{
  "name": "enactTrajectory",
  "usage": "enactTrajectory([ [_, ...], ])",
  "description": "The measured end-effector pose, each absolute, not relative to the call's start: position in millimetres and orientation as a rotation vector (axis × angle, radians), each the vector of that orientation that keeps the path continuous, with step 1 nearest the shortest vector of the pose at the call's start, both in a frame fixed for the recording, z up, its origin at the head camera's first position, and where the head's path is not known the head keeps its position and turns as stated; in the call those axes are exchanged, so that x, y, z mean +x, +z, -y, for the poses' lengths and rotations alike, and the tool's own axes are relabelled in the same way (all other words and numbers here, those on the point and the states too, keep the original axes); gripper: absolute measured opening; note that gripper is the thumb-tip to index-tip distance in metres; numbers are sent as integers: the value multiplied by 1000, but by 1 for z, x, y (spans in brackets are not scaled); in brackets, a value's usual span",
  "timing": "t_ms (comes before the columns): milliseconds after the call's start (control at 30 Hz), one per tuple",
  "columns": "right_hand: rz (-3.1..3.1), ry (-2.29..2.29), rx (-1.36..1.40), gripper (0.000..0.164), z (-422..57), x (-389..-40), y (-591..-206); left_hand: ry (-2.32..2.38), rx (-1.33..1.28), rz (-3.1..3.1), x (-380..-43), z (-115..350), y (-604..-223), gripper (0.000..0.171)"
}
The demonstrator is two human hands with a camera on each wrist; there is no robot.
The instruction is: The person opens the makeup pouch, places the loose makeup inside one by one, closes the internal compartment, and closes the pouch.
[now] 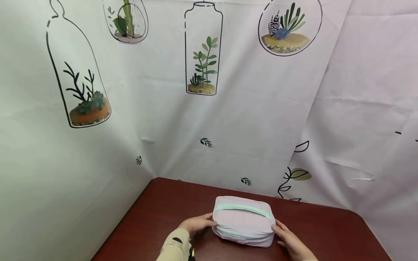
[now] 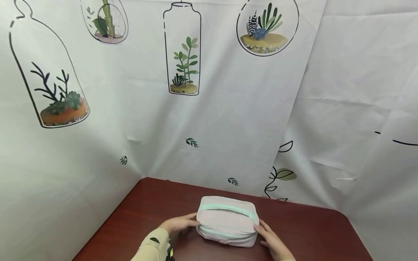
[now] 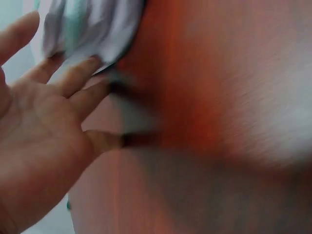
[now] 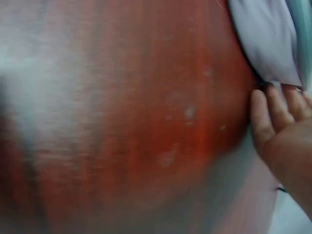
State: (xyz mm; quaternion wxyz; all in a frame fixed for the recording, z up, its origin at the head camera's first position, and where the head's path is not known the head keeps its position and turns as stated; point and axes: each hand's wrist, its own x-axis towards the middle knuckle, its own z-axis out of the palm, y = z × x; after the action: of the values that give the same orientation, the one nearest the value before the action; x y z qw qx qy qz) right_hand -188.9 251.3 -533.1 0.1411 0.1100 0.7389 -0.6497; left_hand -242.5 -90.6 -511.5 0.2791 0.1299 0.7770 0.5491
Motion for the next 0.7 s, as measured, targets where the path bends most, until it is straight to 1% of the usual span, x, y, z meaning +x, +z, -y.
enactTrajectory([
  [67, -2116, -1887, 277, 83, -249, -190, -537, 1478, 371, -2041, -241, 88, -516, 74],
  [133, -2124, -1892, 256, 85, -245, -191, -540, 1483, 402, -2019, -240, 86, -519, 78],
  [233, -2130, -1894, 265, 88, -239, -193, -543, 1486, 379, -2019, -238, 88, -522, 78],
  [433, -2104, -1928, 277, 85, -241, -195, -546, 1560, 412, -1982, -235, 89, -527, 80],
  [600, -2097, -1935, 267, 84, -244, -193, -546, 1619, 394, -1974, -234, 89, -530, 77],
  [700, -2133, -1917, 292, 82, -248, -191, -541, 1595, 389, -2009, -236, 89, -527, 67],
])
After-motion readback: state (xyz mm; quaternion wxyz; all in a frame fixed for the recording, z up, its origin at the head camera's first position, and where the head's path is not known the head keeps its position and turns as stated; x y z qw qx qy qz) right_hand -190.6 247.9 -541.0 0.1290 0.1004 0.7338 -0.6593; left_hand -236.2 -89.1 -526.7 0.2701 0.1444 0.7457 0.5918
